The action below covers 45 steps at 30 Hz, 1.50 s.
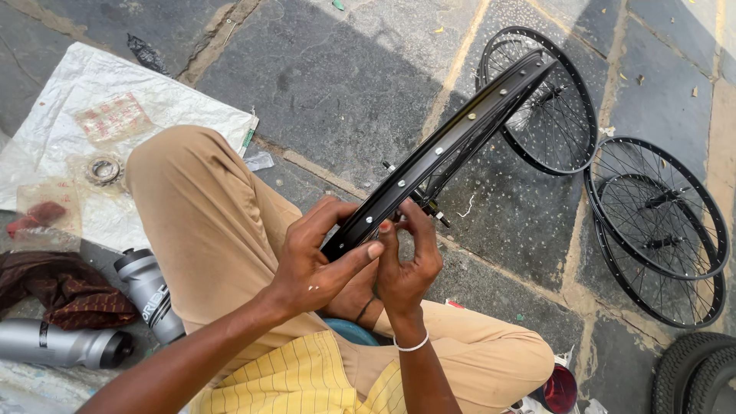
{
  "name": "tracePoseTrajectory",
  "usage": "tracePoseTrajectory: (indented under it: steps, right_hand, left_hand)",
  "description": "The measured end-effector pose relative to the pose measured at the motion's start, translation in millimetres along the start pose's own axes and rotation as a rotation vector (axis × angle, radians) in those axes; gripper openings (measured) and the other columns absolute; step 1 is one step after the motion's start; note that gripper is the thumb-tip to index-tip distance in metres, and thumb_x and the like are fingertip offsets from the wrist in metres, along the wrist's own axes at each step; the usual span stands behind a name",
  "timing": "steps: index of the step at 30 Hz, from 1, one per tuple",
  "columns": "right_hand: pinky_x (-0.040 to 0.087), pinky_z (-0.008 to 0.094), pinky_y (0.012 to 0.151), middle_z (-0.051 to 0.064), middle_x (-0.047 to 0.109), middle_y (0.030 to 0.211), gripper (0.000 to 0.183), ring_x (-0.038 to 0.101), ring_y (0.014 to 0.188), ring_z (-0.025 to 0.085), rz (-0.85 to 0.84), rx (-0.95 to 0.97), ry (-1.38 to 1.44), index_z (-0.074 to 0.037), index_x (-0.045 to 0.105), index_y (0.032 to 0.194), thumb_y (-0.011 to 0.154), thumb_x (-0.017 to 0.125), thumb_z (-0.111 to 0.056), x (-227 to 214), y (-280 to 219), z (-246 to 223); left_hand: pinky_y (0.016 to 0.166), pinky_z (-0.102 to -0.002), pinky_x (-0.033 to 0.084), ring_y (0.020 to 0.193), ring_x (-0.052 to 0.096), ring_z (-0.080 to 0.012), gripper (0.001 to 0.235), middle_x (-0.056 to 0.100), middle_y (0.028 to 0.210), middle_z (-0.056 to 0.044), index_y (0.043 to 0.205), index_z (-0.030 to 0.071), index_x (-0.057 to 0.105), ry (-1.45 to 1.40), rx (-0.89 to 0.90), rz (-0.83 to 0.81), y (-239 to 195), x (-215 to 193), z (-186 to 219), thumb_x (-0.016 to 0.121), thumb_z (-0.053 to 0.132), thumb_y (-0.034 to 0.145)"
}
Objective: The person sits on the ground and works on a bicycle wheel, using their hands to adjust the spokes and tighten the nipples. They rotate the wheel to access different sections and continue the truing process.
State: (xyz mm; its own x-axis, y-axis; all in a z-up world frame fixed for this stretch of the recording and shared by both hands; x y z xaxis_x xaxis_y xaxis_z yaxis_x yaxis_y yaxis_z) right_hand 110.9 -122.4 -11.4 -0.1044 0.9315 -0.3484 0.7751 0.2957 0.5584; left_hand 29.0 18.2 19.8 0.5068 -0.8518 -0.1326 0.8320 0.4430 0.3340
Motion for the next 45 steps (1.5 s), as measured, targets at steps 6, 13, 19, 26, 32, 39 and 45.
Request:
tracePoseTrajectory:
  steps: [6, 13, 19, 26, 32, 39, 45]
  right_hand:
    - [0.054, 0.032, 0.097, 0.012, 0.067, 0.122, 0.039, 0.065, 0.108, 0.017, -0.476, 0.158, 0.458, 0.001, 0.057, 0.133, 0.096, 0.067, -0.005, 4.1, 13.2, 6.4]
    - [0.056, 0.033, 0.102, 0.014, 0.061, 0.132, 0.022, 0.064, 0.115, 0.020, -0.438, 0.239, 0.741, 0.004, 0.066, 0.120, 0.100, 0.065, -0.007, 12.1, 11.9, 13.3]
    - [0.054, 0.027, 0.084, 0.007, 0.068, 0.105, 0.029, 0.065, 0.093, 0.015, -0.375, 0.242, 0.262, 0.000, 0.062, 0.113, 0.088, 0.074, -0.008, 23.5, 16.7, 18.0]
    - [0.052, 0.035, 0.098, 0.008, 0.061, 0.107, 0.024, 0.060, 0.101, 0.019, -0.278, 0.360, 0.924, 0.001, 0.059, 0.109, 0.092, 0.077, 0.000, 17.1, 9.4, 18.7]
    - [0.054, 0.031, 0.098, 0.009, 0.066, 0.123, 0.053, 0.066, 0.109, 0.017, -0.337, 0.344, 0.724, 0.000, 0.057, 0.129, 0.083, 0.078, -0.014, 11.7, 13.3, 12.1]
    - [0.057, 0.033, 0.094, 0.008, 0.063, 0.114, 0.047, 0.066, 0.105, 0.016, -0.244, 0.167, 0.716, -0.005, 0.055, 0.127, 0.095, 0.084, -0.023, 13.2, 9.0, 20.0]
    - [0.054, 0.033, 0.101, 0.011, 0.064, 0.114, 0.032, 0.065, 0.107, 0.018, -0.351, 0.291, 1.036, 0.004, 0.065, 0.114, 0.094, 0.082, -0.014, 9.4, 8.2, 19.7]
  left_hand:
    - [0.091, -0.030, 0.051, 0.100, 0.059, -0.0135, 0.048, 0.063, 0.109, -0.005, 0.122, 0.000, 0.057, -0.246, -0.012, 0.093, -12.4, 3.7, -25.1, 0.082, 0.021, 0.086]
    - [0.091, -0.030, 0.052, 0.099, 0.062, -0.0138, 0.042, 0.064, 0.106, -0.005, 0.116, 0.001, 0.062, -0.223, 0.001, 0.132, -12.5, -5.3, -34.4, 0.083, 0.024, 0.087]
    - [0.089, -0.031, 0.053, 0.100, 0.062, -0.0169, 0.047, 0.061, 0.108, -0.007, 0.117, 0.002, 0.064, -0.120, 0.114, 0.157, -8.2, -4.4, -23.0, 0.083, 0.031, 0.085]
    - [0.087, -0.033, 0.055, 0.095, 0.066, -0.0174, 0.049, 0.064, 0.103, -0.007, 0.115, 0.003, 0.065, -0.133, 0.062, 0.144, -12.3, -0.3, -26.0, 0.085, 0.034, 0.083]
    - [0.086, -0.034, 0.055, 0.095, 0.065, -0.0179, 0.050, 0.062, 0.101, -0.007, 0.113, 0.003, 0.065, -0.131, 0.105, 0.138, -7.3, 4.8, -23.6, 0.087, 0.035, 0.082]
    - [0.084, -0.034, 0.057, 0.094, 0.065, -0.0165, 0.051, 0.062, 0.102, -0.007, 0.114, 0.003, 0.066, -0.158, 0.086, 0.128, -8.5, 3.4, -26.1, 0.087, 0.036, 0.082]
    - [0.083, -0.034, 0.057, 0.096, 0.068, -0.0169, 0.050, 0.064, 0.101, -0.006, 0.113, 0.003, 0.067, -0.158, 0.095, 0.143, -7.1, -0.8, -22.1, 0.088, 0.036, 0.082]
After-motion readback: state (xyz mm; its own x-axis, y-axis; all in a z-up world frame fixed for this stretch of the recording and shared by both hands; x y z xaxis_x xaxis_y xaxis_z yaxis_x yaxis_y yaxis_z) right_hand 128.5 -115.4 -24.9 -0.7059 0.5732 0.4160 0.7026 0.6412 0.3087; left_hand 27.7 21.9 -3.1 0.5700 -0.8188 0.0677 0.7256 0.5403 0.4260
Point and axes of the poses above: each hand's wrist, its own y-axis towards the middle knuckle, its own x-axis out of the palm, z = x × y, the point moved 4 cm from there along y, towards the middle knuckle
